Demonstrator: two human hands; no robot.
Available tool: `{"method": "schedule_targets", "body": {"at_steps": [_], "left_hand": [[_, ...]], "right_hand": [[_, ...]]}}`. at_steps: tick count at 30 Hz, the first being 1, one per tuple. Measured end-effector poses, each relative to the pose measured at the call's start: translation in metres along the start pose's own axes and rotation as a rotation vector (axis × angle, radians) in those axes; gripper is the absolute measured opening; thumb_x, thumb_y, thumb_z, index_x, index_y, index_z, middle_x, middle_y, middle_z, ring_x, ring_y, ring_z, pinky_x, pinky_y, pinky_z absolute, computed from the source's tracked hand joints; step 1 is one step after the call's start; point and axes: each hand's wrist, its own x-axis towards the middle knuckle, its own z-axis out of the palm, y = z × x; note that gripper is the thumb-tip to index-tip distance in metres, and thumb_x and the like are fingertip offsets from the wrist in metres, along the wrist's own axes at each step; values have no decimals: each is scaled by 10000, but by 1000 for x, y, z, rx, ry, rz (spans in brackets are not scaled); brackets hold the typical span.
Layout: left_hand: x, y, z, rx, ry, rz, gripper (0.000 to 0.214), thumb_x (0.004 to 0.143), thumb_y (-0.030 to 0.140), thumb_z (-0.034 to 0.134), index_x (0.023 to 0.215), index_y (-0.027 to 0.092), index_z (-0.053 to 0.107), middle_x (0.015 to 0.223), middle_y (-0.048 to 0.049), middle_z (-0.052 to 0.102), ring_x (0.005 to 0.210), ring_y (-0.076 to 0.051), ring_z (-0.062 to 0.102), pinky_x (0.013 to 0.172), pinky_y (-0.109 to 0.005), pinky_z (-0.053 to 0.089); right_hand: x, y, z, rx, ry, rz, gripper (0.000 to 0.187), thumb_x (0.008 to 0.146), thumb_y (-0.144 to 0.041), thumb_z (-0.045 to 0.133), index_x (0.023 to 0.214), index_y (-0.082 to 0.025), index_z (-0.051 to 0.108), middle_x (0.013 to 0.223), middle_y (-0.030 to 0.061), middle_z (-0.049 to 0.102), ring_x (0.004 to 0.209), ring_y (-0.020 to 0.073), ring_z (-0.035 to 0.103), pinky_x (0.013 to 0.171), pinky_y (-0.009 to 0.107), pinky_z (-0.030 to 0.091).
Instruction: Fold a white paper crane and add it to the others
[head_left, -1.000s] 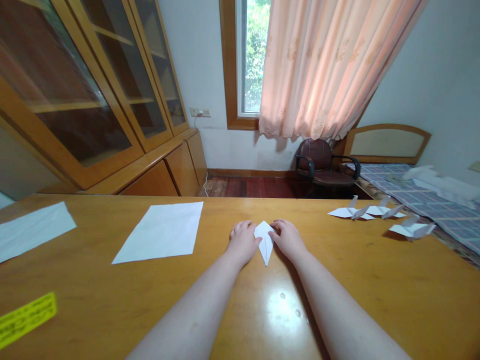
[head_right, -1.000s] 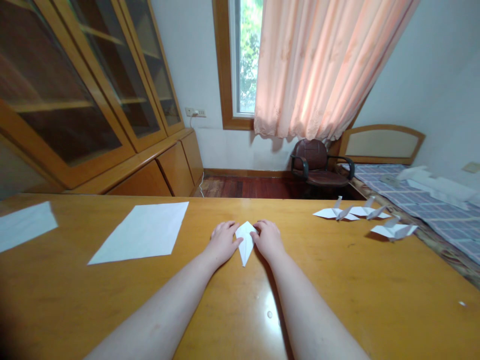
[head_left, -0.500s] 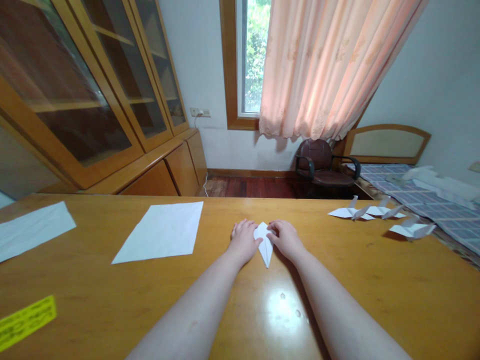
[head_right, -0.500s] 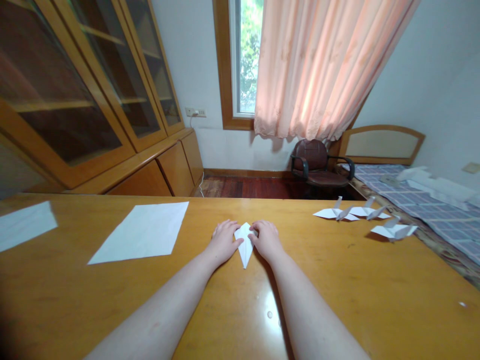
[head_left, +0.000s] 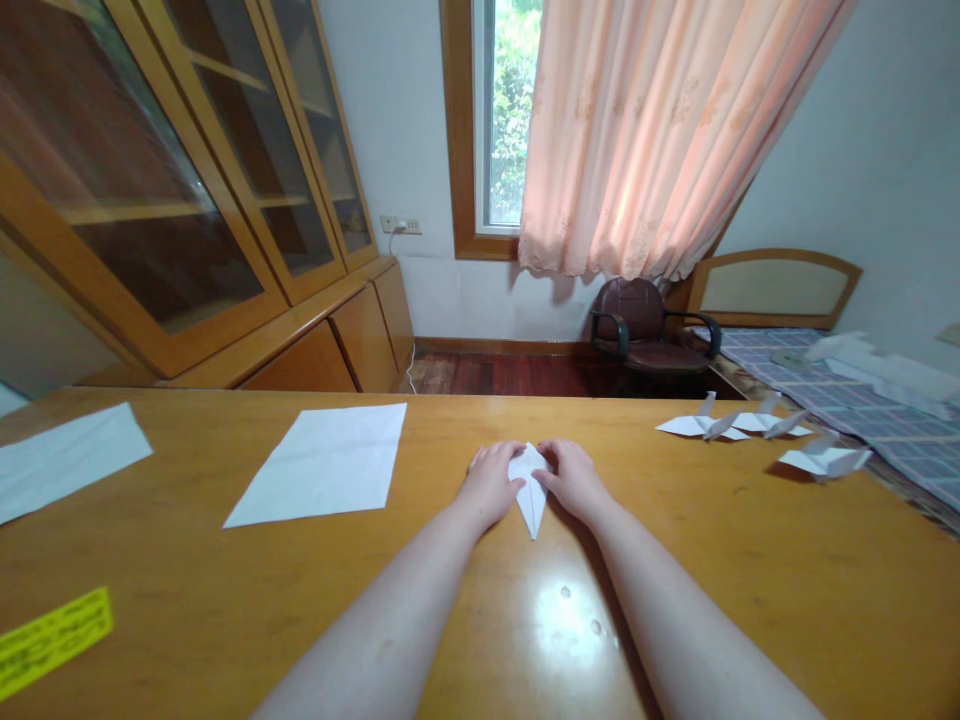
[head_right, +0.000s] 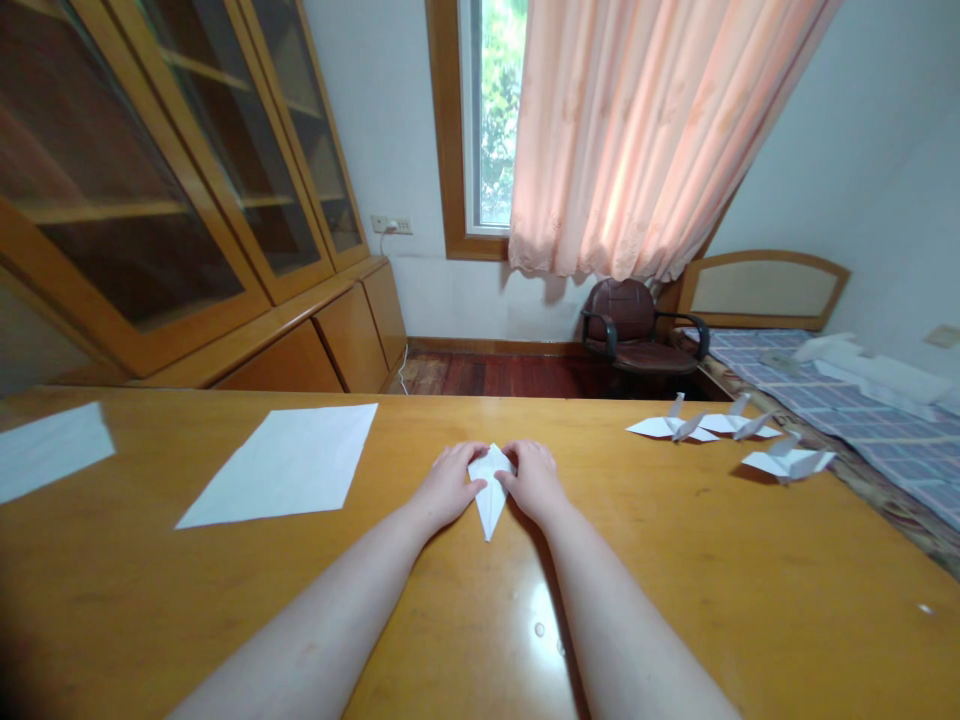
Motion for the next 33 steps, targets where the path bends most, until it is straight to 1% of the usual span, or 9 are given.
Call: {"method": "schedule_targets", "body": {"at_steps": [3,8,11,16,19,23,29,31,33], "left_hand": [[1,-1,1,-87,34,5,571,689,98,598,1227,235,466,1182,-58,533,1082,-194,489,979,-340,344],[4,-3,2,-193,64,-66,644,674,39,559,1285,199,431,1041,-53,579,804,-134,549,833,-289,441],[5,-1,1,-208,71,-56,506,699,48,536,1189,176,532,926,-39,614,772,-134,554,796,-279,450],[4,4,-6,-203,119,102,235,778,146,516,959,191,658,855,-34,620,804,-151,560,756,-270,452],[3,5,-9,-218,152,155,221,769,103,502,863,200,677,822,-21,612,806,-142,557,757,-263,452],[4,5,-9,-267,231,133,236,738,51,497,816,190,671,846,-23,598,829,-139,555,774,-273,460],[4,3,-7,-396,265,107,167,811,236,512,817,187,671,942,-52,603,950,-171,550,869,-319,448],[5,2,-4,-499,238,72,234,841,313,470,823,182,663,947,-58,611,938,-176,566,833,-317,471],[6,1,-1,-666,178,-36,261,842,353,453,822,169,637,907,-58,616,811,-162,600,693,-289,512]], "right_hand": [[0,0,1,38,14,6,254,666,-219,673,906,-199,593,903,41,632,876,194,538,810,332,354],[-1,1,4,162,1,-38,221,668,-173,637,887,-189,606,854,39,634,800,175,546,733,295,384],[-1,0,4,234,-22,-50,161,696,-179,598,855,-177,620,803,36,635,733,159,549,687,276,395],[-2,-6,0,311,49,-29,129,727,-245,562,807,-167,627,775,40,631,713,159,547,663,273,405],[-2,-7,0,404,62,5,156,713,-275,571,802,-164,636,751,37,634,696,158,550,642,268,409],[-1,-6,4,635,2,103,157,680,-289,573,754,-155,609,602,0,584,555,132,518,530,243,395],[-1,-8,2,847,67,166,155,631,-286,595,718,-158,600,579,-13,571,517,118,502,500,234,395],[-1,-8,1,853,94,182,152,629,-282,587,713,-159,615,584,-6,582,522,123,505,504,240,396],[-1,-7,-1,843,109,186,146,620,-264,577,705,-160,634,612,8,607,552,132,519,525,246,402]]}}
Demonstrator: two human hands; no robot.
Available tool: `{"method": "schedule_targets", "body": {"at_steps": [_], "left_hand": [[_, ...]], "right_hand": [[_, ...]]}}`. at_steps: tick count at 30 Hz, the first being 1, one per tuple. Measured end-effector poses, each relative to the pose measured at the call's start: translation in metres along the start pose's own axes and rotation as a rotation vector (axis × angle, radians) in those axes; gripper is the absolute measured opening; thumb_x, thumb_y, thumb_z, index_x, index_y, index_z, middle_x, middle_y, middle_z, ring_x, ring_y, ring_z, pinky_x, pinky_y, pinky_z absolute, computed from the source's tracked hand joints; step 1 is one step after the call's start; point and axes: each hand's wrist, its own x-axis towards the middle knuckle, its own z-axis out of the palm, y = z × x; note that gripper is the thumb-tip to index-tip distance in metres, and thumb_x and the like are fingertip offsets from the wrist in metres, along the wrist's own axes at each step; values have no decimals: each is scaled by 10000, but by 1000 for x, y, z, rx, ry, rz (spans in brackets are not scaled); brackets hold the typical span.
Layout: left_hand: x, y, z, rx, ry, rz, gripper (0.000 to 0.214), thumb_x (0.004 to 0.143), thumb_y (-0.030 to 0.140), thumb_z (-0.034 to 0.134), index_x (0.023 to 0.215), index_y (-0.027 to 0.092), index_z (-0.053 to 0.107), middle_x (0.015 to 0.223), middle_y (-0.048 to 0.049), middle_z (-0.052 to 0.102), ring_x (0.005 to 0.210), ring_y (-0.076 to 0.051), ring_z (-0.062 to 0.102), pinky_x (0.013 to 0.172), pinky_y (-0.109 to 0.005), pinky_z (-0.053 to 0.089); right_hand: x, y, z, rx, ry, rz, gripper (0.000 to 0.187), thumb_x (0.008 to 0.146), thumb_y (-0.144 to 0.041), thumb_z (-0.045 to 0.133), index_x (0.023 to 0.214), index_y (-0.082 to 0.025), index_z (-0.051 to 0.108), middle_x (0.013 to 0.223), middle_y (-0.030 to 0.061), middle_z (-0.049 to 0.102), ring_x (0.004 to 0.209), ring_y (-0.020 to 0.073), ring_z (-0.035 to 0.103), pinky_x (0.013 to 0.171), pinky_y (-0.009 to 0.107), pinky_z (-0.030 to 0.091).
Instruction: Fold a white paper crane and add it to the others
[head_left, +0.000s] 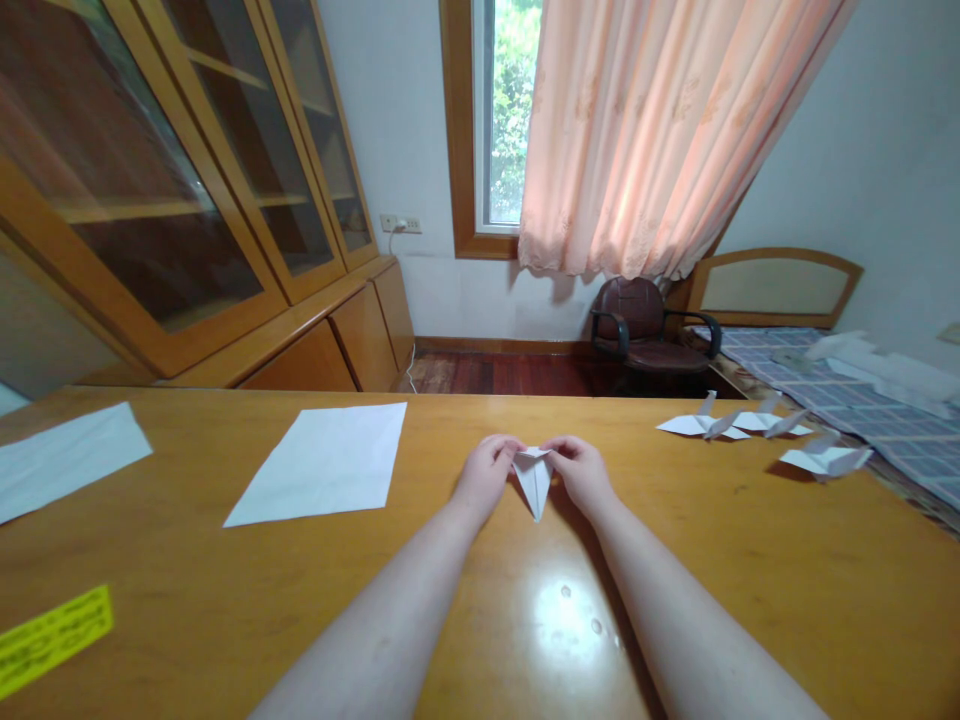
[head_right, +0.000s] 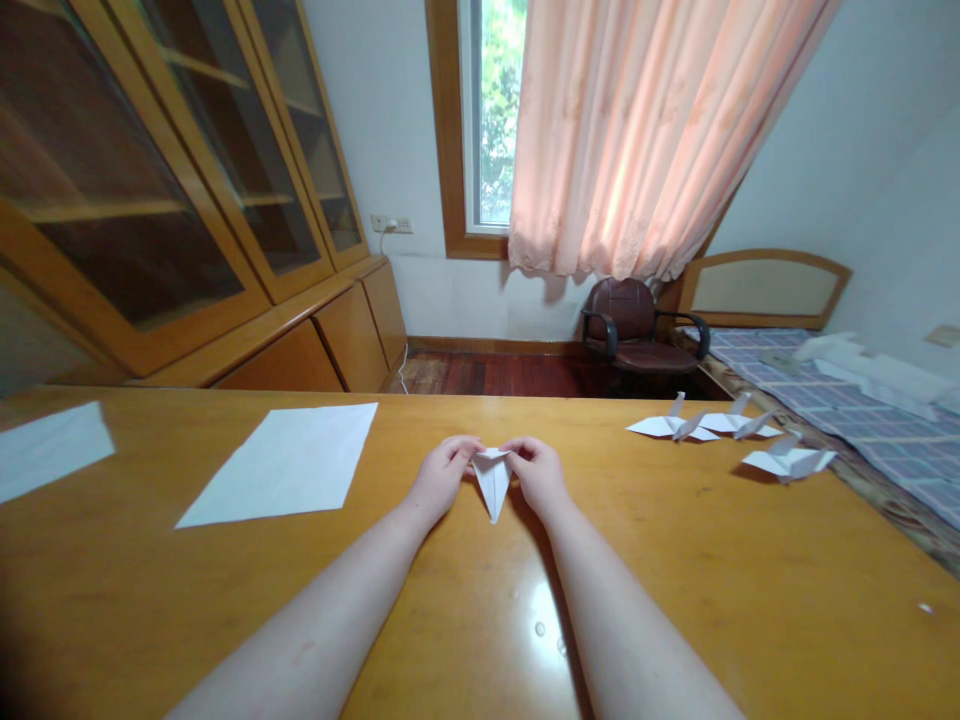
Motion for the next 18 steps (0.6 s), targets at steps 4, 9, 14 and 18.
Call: {"method": "schedule_targets", "body": {"at_steps": [4,9,14,18], "left_hand": [[2,-5,5,-225,-46,-210,193,729,314,618,819,157,553,715,-9,599,621,-124,593,572,-253,511],[1,-6,6,-262,-75,-240,268,712,234,644,952,149,559,721,-23,630,634,-120,606,587,-236,503],[1,-3,3,-166,-44,-234,268,726,197,625,986,135,614,833,-63,668,694,-132,620,640,-254,515],[1,3,3,-165,-22,-265,256,741,194,611,989,132,628,917,-75,681,743,-137,628,666,-253,523]], "right_hand": [[-1,-1,-2,-39,1,-53,139,602,-223,540,664,-167,652,655,20,633,632,148,542,603,259,410],[-3,-5,-1,-42,-22,-35,160,596,-222,509,667,-166,642,664,20,624,641,150,537,619,261,406],[-3,-7,2,81,-20,24,259,615,-260,506,828,-166,617,649,-2,580,581,131,501,555,244,388],[-3,-7,3,106,-28,37,378,657,-385,579,965,-166,584,749,30,615,643,150,543,568,243,405]]}}
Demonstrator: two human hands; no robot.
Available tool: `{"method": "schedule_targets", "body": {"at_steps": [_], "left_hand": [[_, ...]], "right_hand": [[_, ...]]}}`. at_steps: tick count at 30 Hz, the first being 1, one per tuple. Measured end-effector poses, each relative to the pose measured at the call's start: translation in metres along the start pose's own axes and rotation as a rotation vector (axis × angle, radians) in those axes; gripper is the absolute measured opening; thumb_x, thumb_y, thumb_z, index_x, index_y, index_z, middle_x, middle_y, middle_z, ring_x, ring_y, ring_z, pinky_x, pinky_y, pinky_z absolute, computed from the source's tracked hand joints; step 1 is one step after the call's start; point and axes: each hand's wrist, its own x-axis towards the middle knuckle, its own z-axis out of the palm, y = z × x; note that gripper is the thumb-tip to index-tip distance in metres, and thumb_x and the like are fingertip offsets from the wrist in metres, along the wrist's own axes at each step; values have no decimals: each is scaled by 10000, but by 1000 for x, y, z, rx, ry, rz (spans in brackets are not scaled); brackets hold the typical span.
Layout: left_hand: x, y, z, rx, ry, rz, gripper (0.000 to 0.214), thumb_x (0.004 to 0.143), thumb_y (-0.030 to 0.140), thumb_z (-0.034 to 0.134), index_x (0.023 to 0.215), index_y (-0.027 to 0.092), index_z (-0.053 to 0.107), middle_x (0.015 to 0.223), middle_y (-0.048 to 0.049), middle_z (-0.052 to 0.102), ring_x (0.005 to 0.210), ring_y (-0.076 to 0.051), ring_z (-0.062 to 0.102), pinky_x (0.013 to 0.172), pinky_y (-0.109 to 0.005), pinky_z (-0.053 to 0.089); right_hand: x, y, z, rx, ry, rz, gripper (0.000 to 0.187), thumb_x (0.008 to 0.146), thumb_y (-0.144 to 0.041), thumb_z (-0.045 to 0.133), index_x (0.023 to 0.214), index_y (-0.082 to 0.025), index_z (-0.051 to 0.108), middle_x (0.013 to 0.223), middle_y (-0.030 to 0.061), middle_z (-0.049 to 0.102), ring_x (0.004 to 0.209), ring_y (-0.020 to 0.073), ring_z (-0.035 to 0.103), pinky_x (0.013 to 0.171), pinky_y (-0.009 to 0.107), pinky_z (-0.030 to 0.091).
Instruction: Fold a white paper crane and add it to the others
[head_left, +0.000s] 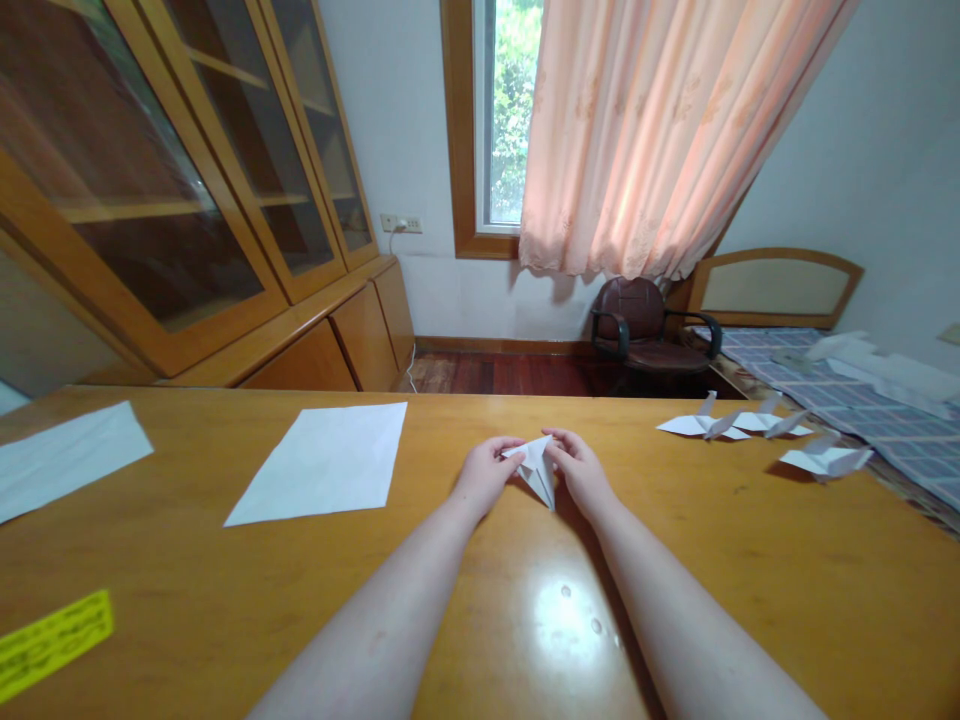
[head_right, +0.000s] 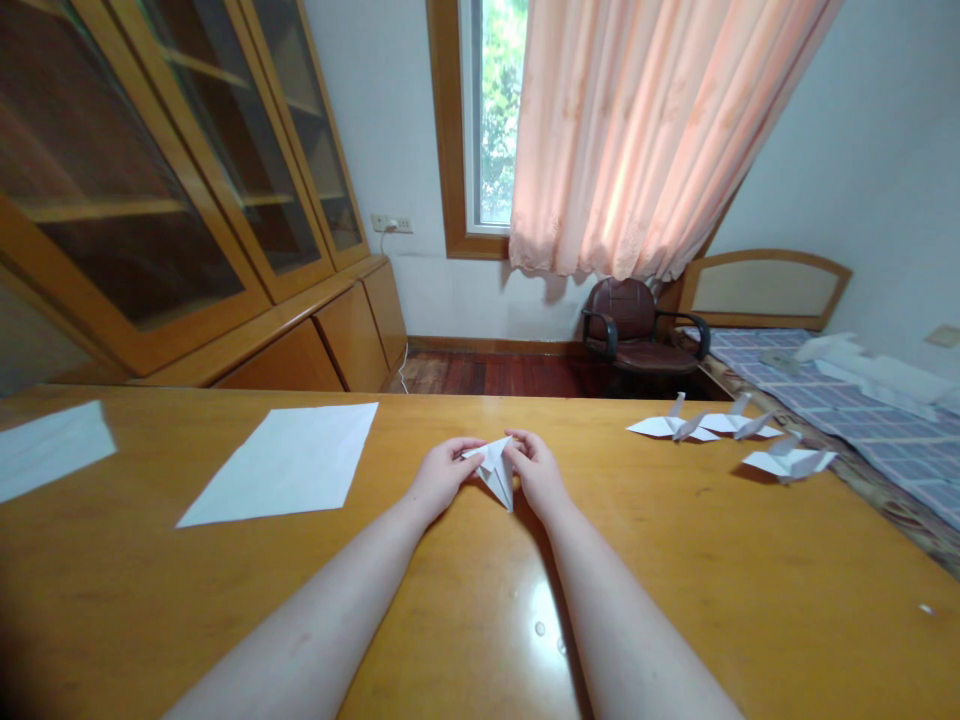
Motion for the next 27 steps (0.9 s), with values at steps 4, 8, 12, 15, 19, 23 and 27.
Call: {"method": "schedule_targets", "body": {"at_steps": [4,8,12,15,19,23,27], "left_hand": [[-1,3,-1,29,5,23,259,747,212,602,991,132,634,928,-75,685,757,-145,632,673,-255,518],[-3,3,-2,143,-20,97,264,725,257,619,960,141,654,903,-64,690,789,-165,627,722,-277,499],[-4,2,-2,208,-29,130,280,708,297,631,940,141,663,890,-62,690,810,-179,621,751,-290,479],[-4,3,-1,213,-55,108,280,703,313,631,916,134,661,855,-57,690,780,-172,618,734,-283,473],[-5,5,0,277,-62,91,252,693,333,635,830,123,655,755,-40,668,707,-154,595,679,-263,462],[-7,8,0,305,-66,102,242,695,351,623,791,130,646,704,-23,645,668,-144,576,638,-248,445],[-7,6,-1,315,-59,95,251,687,370,623,772,134,642,685,-19,639,650,-142,569,608,-239,431]], "right_hand": [[1,3,-1,-64,-99,-12,334,698,-450,576,845,-152,615,790,57,649,695,173,567,605,256,420],[-1,4,-3,-213,-137,-40,293,697,-399,602,809,-131,644,764,58,659,688,181,560,620,270,416],[-2,0,-3,-244,-148,-10,295,707,-404,578,752,-121,649,683,35,634,616,155,525,569,251,381],[-3,-2,-3,-200,-160,9,309,704,-432,567,678,-131,630,603,11,594,568,137,493,536,238,354],[-2,1,-3,-149,-181,13,335,710,-455,547,565,-153,561,512,-15,514,507,114,433,493,227,320],[0,4,-2,-205,-126,-14,281,682,-429,585,593,-166,541,543,-22,518,528,115,443,502,223,336],[-1,3,-2,-245,-78,-25,244,647,-399,629,646,-165,557,571,-20,533,551,120,457,508,221,345]]}}
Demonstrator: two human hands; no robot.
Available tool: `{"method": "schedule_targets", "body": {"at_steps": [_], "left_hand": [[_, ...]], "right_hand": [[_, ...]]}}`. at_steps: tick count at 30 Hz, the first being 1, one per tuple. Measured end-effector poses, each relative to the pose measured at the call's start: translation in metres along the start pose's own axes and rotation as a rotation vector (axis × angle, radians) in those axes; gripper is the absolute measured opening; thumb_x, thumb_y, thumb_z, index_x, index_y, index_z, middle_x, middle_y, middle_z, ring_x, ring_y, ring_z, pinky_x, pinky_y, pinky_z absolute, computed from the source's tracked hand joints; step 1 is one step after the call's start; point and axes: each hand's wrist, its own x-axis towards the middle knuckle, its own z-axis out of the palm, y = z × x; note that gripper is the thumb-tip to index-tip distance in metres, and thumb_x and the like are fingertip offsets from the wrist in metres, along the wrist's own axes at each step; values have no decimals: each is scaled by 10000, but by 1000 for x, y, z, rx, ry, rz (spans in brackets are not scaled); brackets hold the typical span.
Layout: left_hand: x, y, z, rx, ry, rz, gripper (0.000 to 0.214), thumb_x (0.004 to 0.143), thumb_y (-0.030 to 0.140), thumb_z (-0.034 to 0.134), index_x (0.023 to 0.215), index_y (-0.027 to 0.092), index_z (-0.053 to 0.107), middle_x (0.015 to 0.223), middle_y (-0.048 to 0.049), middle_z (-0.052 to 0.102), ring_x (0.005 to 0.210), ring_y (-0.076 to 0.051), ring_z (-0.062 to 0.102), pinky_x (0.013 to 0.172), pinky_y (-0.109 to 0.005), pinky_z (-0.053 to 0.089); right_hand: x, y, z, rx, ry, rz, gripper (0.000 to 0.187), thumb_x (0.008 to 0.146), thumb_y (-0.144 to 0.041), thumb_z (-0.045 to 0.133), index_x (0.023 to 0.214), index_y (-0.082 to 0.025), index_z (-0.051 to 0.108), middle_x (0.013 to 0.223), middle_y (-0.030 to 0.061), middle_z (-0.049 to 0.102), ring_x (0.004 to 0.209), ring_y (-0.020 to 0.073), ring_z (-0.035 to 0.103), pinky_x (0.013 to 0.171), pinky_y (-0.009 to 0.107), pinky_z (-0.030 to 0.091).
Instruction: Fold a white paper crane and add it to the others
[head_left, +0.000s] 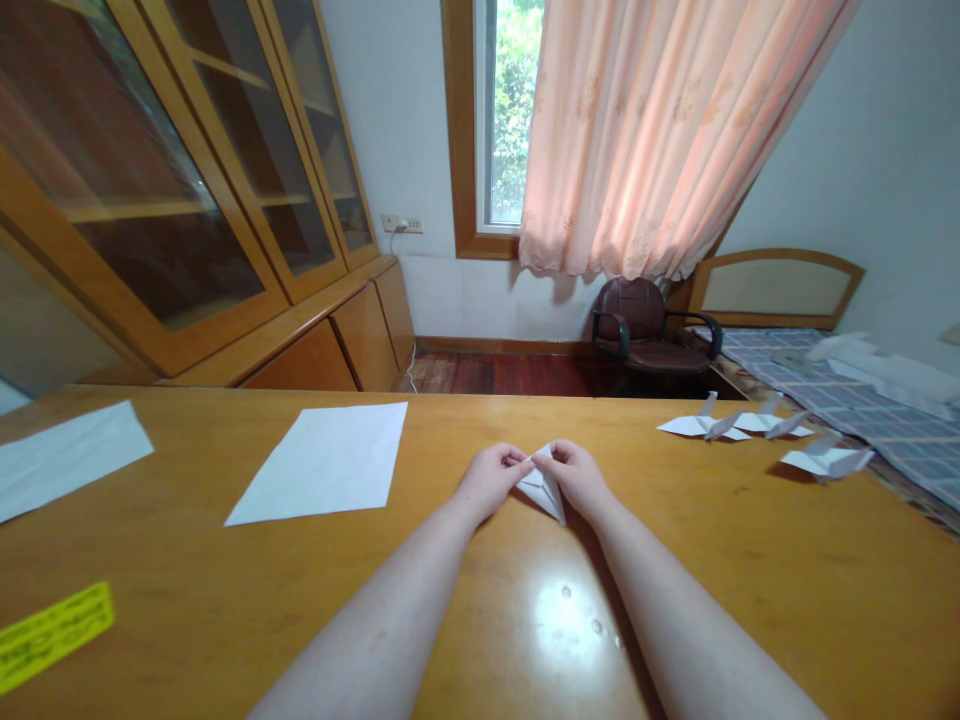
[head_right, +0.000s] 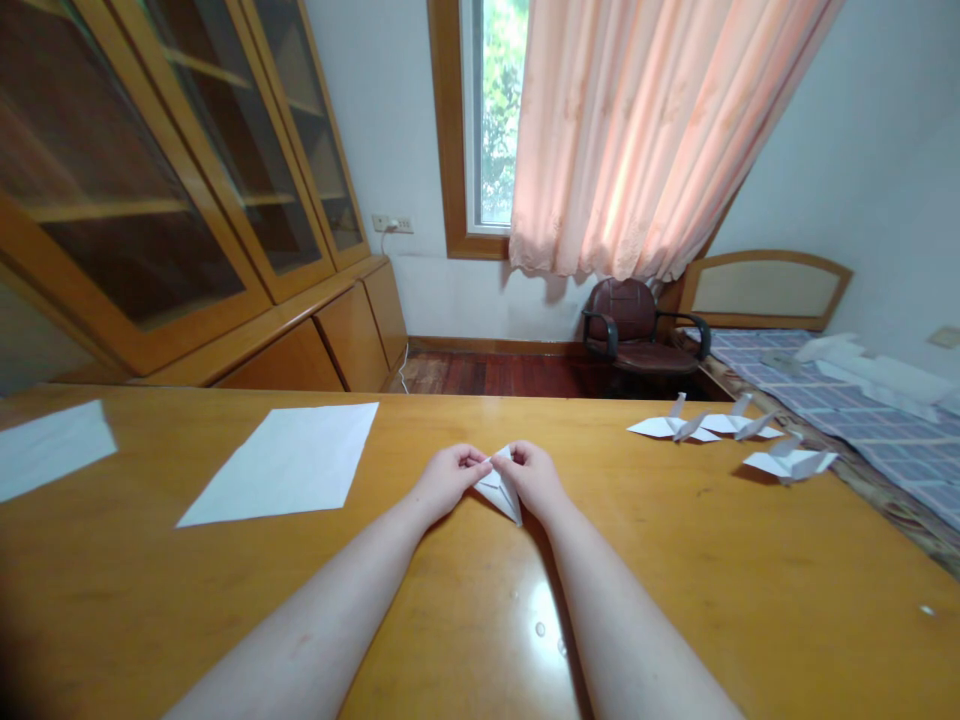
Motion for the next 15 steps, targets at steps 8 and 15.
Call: {"method": "schedule_targets", "body": {"at_steps": [8,15], "left_hand": [[4,-9,1,-27,15,-38,270,685,408,621,708,140,620,600,1,599,565,-119,543,541,-224,405],[7,-15,4,-141,-11,-117,281,726,419,578,721,139,586,549,6,578,508,-104,541,505,-213,421]], "right_hand": [[-1,-2,-4,71,121,-35,330,711,-447,552,545,-165,517,500,-31,426,509,108,379,482,234,283],[-3,-10,-6,55,229,-16,336,698,-472,545,550,-170,532,513,-17,465,528,126,403,512,246,307]]}}
